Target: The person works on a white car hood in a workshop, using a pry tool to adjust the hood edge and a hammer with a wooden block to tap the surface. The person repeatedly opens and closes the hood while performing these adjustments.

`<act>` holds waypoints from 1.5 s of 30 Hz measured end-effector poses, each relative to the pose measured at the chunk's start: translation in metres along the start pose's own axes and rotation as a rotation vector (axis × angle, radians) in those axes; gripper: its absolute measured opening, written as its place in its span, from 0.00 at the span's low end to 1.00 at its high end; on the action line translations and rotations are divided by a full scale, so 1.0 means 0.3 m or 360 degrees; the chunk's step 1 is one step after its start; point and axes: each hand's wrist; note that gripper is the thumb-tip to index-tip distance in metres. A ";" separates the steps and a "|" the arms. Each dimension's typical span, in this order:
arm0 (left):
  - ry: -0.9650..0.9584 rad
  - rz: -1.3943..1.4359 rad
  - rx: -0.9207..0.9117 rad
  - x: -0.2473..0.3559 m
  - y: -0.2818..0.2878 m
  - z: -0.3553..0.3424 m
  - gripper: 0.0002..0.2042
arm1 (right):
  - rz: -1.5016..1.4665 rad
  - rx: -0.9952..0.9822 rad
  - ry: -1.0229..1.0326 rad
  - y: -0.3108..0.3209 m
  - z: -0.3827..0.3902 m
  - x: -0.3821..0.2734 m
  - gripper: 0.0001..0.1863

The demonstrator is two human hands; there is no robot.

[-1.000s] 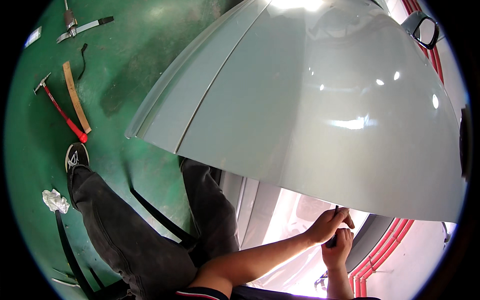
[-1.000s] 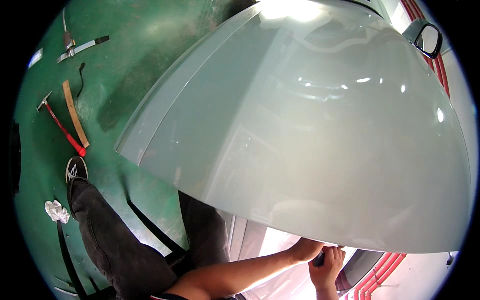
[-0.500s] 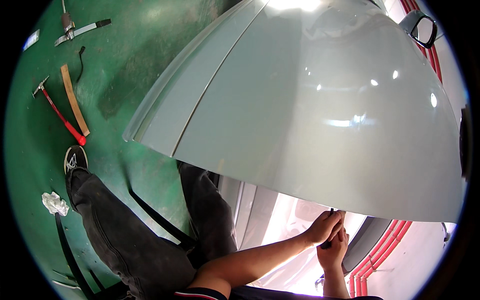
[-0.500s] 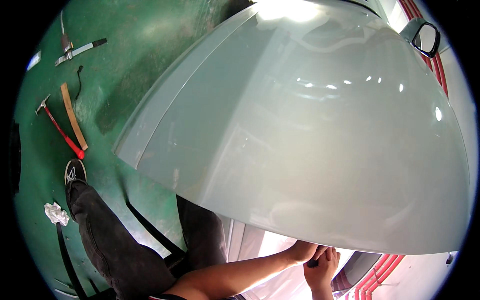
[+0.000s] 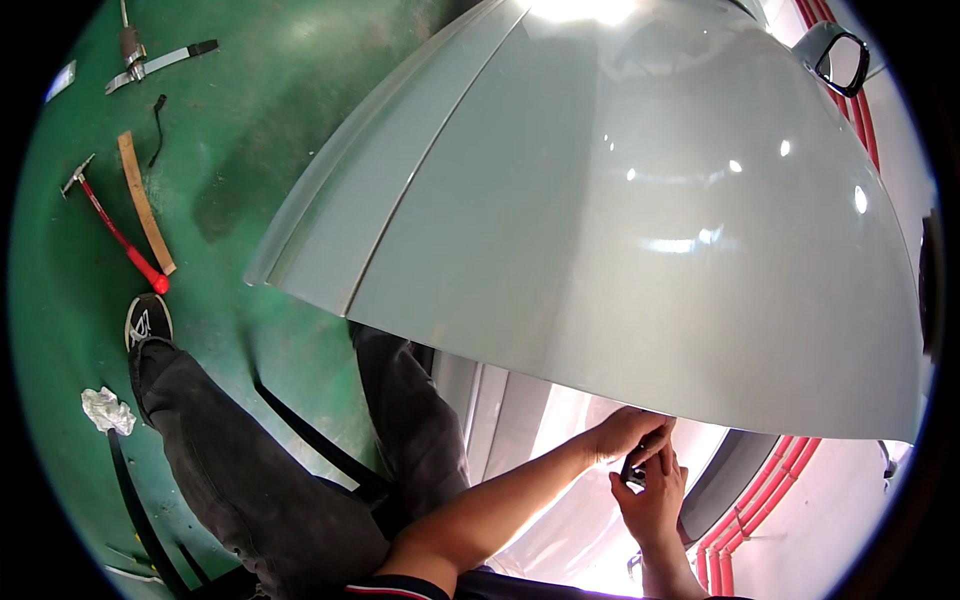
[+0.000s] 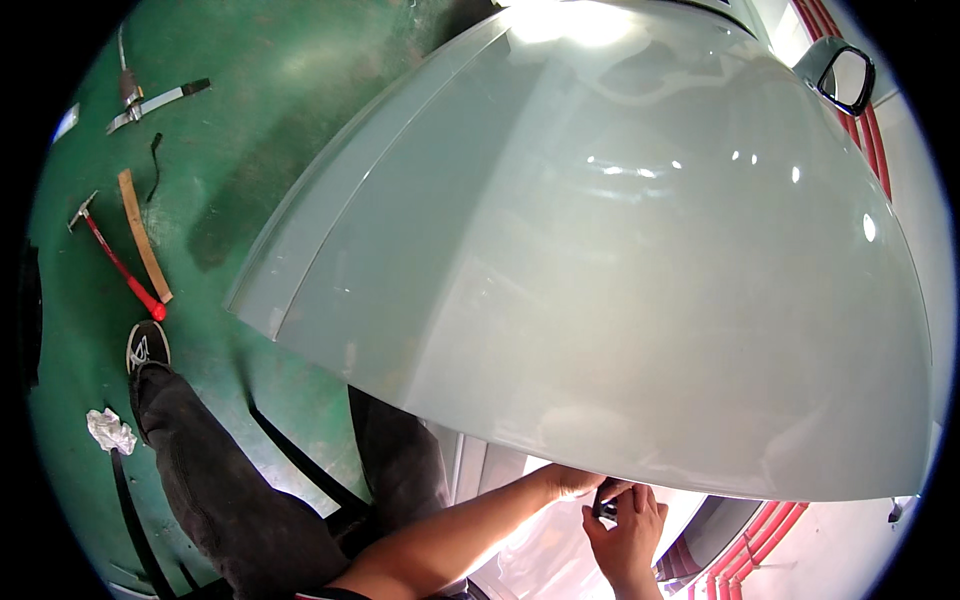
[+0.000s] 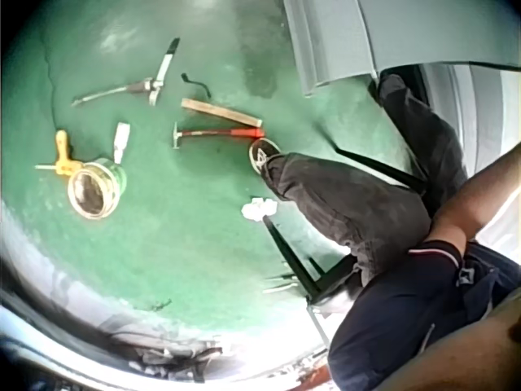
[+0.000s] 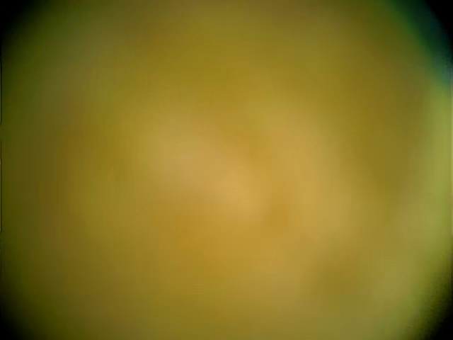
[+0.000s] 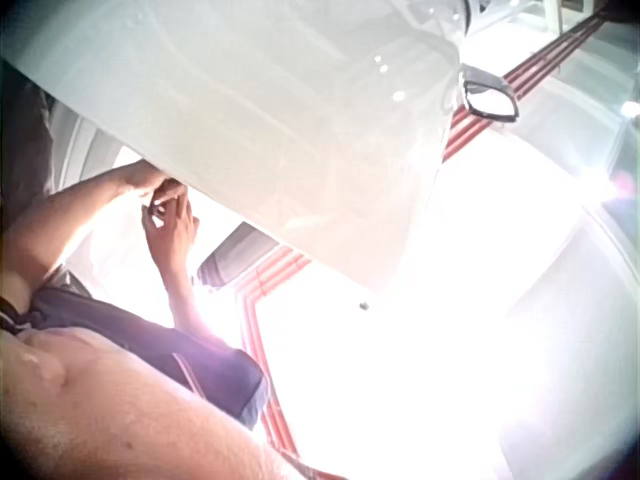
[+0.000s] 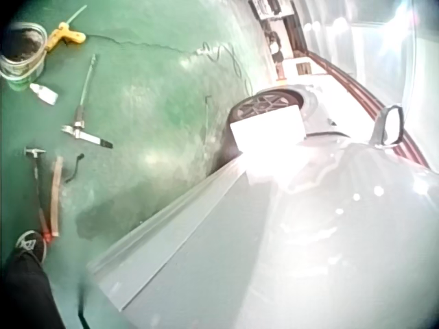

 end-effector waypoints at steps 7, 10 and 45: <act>-0.0110 -0.0122 0.0114 0.077 0.016 0.018 0.26 | 0.0075 -0.0103 -0.0031 -0.006 -0.033 0.002 0.23; -0.0058 -0.0128 0.0124 0.076 0.028 0.016 0.26 | 0.0081 -0.0140 0.0029 0.006 -0.043 0.007 0.22; 0.0145 -0.0183 0.0266 0.028 0.148 0.024 0.23 | -0.0704 -0.0521 0.0033 0.000 -0.161 0.036 0.08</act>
Point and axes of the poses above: each hand's wrist, its own z-axis away from the middle knuckle, its own y-axis out of the back of the hand, x = y × z, and after that the axes turned 12 degrees about -x, right-handed
